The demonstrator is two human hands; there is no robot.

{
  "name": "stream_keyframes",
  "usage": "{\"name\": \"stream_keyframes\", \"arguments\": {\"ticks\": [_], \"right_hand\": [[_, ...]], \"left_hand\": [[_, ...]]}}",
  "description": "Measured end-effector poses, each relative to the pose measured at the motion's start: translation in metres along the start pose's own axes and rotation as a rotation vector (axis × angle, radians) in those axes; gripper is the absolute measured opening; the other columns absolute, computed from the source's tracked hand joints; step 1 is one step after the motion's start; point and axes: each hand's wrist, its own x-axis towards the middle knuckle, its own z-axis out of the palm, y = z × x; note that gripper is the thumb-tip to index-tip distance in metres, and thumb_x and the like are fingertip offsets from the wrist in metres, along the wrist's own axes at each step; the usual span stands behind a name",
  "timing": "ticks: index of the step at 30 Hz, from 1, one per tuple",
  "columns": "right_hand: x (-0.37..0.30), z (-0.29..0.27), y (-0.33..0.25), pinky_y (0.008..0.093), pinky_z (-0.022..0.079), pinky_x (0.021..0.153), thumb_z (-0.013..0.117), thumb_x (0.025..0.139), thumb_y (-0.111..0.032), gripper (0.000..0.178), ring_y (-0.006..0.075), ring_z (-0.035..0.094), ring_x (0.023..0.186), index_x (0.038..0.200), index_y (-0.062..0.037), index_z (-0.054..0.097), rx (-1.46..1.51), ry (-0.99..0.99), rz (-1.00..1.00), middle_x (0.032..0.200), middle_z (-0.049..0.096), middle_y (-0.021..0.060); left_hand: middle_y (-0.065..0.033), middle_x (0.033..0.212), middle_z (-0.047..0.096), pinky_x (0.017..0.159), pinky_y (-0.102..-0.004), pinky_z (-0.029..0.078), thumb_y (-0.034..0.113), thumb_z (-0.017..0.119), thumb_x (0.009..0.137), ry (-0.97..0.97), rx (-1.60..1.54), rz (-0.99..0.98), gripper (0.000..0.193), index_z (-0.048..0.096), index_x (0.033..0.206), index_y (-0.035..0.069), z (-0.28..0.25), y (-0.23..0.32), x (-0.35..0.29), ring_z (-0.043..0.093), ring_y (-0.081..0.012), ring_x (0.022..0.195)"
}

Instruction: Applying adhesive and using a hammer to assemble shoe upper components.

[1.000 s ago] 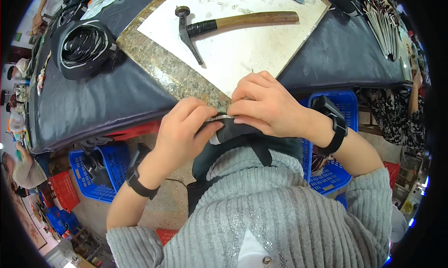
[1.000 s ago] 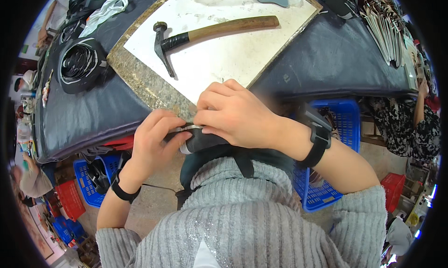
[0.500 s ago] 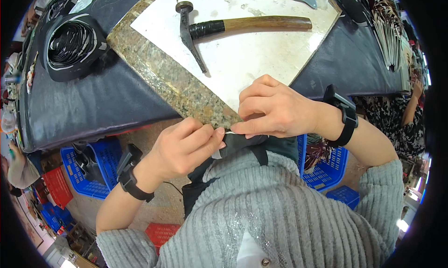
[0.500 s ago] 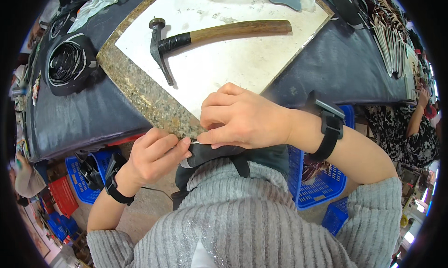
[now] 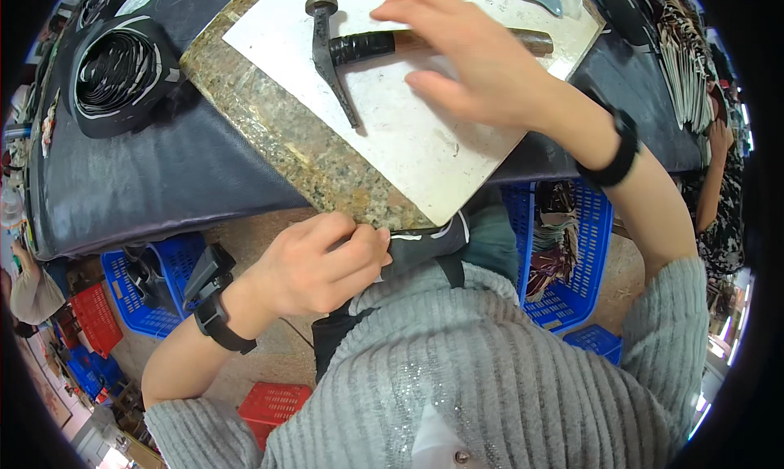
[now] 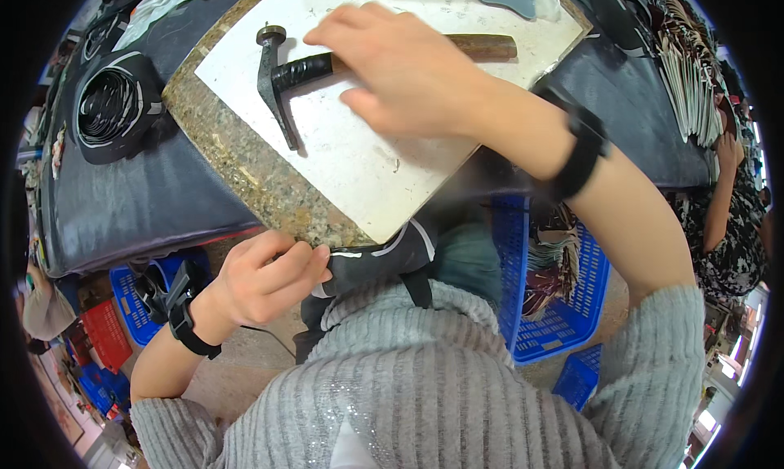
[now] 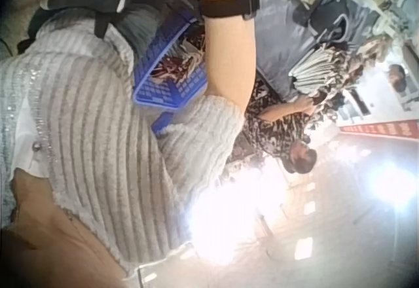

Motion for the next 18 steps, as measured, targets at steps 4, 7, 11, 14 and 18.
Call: {"name": "stream_keyframes", "arguments": {"ticks": [4, 7, 11, 14, 18], "right_hand": [[-0.001, 0.009, 0.004, 0.0425, 0.049, 0.074, 0.068, 0.079, -0.013, 0.026, 0.0340, 0.061, 0.089, 0.101, -0.0036, 0.057, -0.221, -0.177, 0.052, 0.097, 0.062, 0.0132], [0.001, -0.016, -0.026, 0.0448, 0.048, 0.063, 0.065, 0.085, -0.018, 0.020, 0.0376, 0.061, 0.073, 0.096, -0.0044, 0.056, -0.120, -0.194, 0.199, 0.082, 0.061, 0.0162], [-0.039, -0.060, -0.086, 0.0381, 0.046, 0.047, 0.071, 0.081, -0.024, 0.023, 0.0270, 0.060, 0.056, 0.087, -0.0069, 0.057, 0.045, -0.549, 0.310, 0.072, 0.060, 0.0103], [-0.055, -0.069, -0.108, 0.0354, 0.047, 0.049, 0.071, 0.076, -0.021, 0.023, 0.0278, 0.061, 0.058, 0.087, -0.0071, 0.056, 0.056, -0.532, 0.342, 0.071, 0.057, 0.0078], [-0.052, -0.063, -0.121, 0.0363, 0.047, 0.052, 0.071, 0.073, -0.020, 0.028, 0.0284, 0.062, 0.062, 0.091, -0.0052, 0.055, -0.058, -0.679, 0.391, 0.076, 0.059, 0.0092]], "left_hand": [[-0.0045, 0.081, 0.055, 0.053, -0.0248, 0.047, 0.005, 0.073, 0.073, 0.030, -0.013, 0.003, 0.014, 0.060, 0.075, 0.002, 0.002, 0.000, 0.003, 0.049, -0.0151, 0.063], [-0.0047, 0.082, 0.055, 0.055, -0.0254, 0.048, 0.007, 0.072, 0.073, 0.039, 0.008, -0.029, 0.013, 0.060, 0.076, 0.002, 0.004, 0.000, -0.007, 0.050, -0.0160, 0.065], [-0.0058, 0.082, 0.053, 0.053, -0.0279, 0.049, 0.005, 0.075, 0.069, 0.056, -0.050, -0.081, 0.020, 0.066, 0.085, -0.001, -0.001, 0.002, -0.012, 0.053, -0.0178, 0.065], [-0.0061, 0.081, 0.052, 0.051, -0.0274, 0.047, 0.005, 0.072, 0.073, 0.055, -0.093, -0.005, 0.014, 0.064, 0.082, -0.002, 0.001, -0.001, -0.011, 0.050, -0.0166, 0.062], [-0.0056, 0.078, 0.051, 0.052, -0.0272, 0.047, 0.005, 0.073, 0.074, 0.035, -0.084, -0.026, 0.013, 0.062, 0.078, -0.002, 0.000, 0.000, -0.015, 0.049, -0.0160, 0.062]]}}
